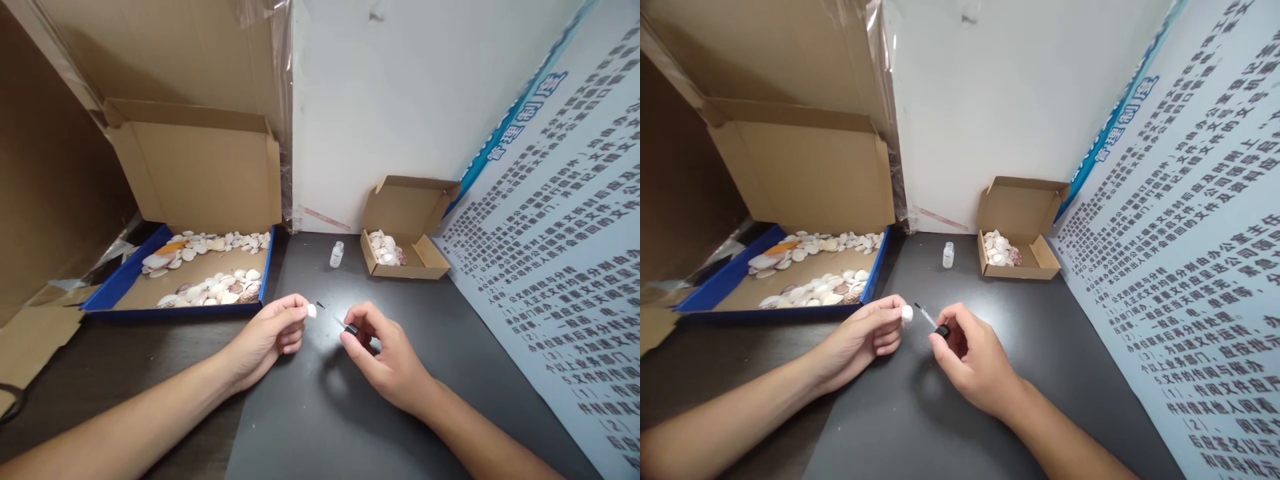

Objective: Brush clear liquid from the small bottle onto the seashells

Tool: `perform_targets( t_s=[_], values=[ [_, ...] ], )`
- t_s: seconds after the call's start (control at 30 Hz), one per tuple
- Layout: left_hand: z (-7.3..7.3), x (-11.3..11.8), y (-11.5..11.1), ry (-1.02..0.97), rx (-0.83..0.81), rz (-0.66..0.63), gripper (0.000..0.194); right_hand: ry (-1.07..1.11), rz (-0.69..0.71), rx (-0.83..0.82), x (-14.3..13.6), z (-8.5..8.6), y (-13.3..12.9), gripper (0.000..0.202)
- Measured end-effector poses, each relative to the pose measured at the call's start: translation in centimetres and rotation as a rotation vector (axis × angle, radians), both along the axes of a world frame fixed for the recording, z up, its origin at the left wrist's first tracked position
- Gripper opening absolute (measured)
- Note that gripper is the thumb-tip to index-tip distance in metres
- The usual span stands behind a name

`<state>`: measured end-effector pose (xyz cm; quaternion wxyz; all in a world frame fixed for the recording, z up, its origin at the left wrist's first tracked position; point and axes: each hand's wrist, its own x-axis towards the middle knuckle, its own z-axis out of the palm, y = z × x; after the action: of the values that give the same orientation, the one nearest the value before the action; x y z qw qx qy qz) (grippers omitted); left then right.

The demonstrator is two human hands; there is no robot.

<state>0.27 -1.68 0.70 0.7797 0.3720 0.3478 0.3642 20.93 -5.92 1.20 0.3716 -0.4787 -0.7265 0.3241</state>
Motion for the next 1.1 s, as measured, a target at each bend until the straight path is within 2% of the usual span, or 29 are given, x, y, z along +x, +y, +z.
perform_targets(
  t_s=[0.17, 0.4, 0.63, 0.83, 0.97, 1.1],
  values=[
    [-0.01, -0.03, 0.01, -0.029, -0.036, -0.019, 0.02, -0.009, 0.079, 0.001, 0.19, -0.02, -0.08, 0.004],
    [0.14, -0.03, 0.0, -0.041, -0.05, -0.027, 0.013, -0.025, 0.053, -0.008, 0.02, -0.06, 0.06, 0.004],
    [0.04, 0.03, 0.06, -0.021, -0.033, -0.035, 0.014, -0.043, 0.0, 0.002, 0.07, -0.1, 0.11, 0.002],
    [0.12, 0.12, 0.02, 0.001, -0.018, -0.049, 0.018, -0.018, 0.038, 0.01, -0.02, -0.04, 0.06, 0.003],
    [0.11, 0.13, 0.01, 0.013, -0.003, -0.051, 0.019, -0.025, -0.027, 0.004, 0.05, -0.06, 0.04, 0.003],
    [-0.07, 0.04, 0.0, 0.012, -0.005, -0.057, 0.018, -0.004, 0.035, 0.018, 0.1, -0.05, -0.01, 0.005]
  ],
)
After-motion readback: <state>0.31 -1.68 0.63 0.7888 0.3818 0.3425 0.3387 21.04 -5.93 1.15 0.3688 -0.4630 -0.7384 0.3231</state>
